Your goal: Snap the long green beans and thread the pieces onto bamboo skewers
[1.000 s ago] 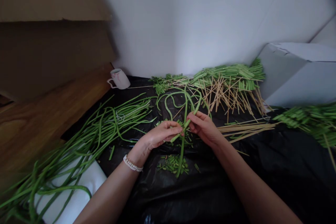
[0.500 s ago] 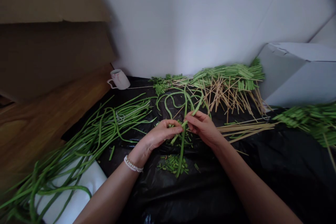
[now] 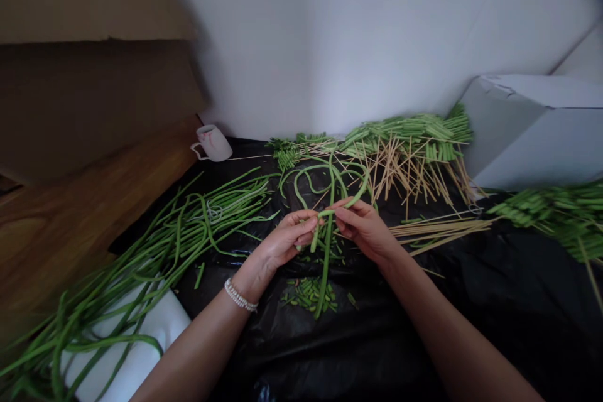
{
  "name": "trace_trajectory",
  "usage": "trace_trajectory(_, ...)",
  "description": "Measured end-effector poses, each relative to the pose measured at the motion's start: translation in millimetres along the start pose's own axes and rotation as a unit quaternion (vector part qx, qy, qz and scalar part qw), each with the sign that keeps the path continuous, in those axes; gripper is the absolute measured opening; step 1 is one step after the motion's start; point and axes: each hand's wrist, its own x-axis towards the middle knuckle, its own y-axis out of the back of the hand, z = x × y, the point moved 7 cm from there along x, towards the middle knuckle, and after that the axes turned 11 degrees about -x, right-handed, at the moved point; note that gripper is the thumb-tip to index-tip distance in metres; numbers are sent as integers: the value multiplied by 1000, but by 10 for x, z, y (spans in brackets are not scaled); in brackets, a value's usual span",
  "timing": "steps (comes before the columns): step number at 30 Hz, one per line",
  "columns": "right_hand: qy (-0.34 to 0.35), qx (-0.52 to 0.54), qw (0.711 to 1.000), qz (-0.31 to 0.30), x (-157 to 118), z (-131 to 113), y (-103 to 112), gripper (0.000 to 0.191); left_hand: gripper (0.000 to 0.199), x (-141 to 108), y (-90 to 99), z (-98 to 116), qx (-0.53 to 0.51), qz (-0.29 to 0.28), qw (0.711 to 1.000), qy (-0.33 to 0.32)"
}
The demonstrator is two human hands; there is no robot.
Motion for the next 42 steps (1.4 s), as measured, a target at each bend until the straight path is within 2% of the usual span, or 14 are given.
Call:
trace_trajectory(6,9,-14,1000,-1,3,43,-34,24,25,30,36,15,-93,23,995,-18)
trace_trajectory(9,3,-5,1000,-6,1,66,-38,22,19,31,24,71,-146,14,989,-8)
trace_trajectory(13,-9,8,1000,-9,-14,50,-39,20,24,14,33,177,-225,1,974,3)
trace_trajectory(15,-16,4,1000,-10,-22,46,-52,22,21,7,34,165,-179,-1,984,11)
trace_trajectory(18,-10,-26,999,-21,-31,48,-90,22,24,-5,6,37,-41,-5,998,45)
trace_trajectory(22,-9,-66,997,-46,-34,64,-125,24,32,-36,-69,-115,62,-55,993,90)
trace_trajectory(28,-41,22,999,11,-17,23,13,27,33,-58,-5,-135,128,-51,985,103)
trace_trajectory(31,-47,20,999,-2,-15,16,11,29,42,-61,-28,-134,150,-67,982,97)
trace_trajectory(34,-39,5,999,-27,-21,24,-27,28,51,-57,-28,-116,155,-51,983,88)
trace_trajectory(40,-28,-50,998,-39,-36,42,-65,28,36,-70,-74,-125,146,-68,982,96)
trace_trajectory(42,-23,-58,997,-38,-34,37,-64,28,32,-64,-51,-124,139,-57,984,94)
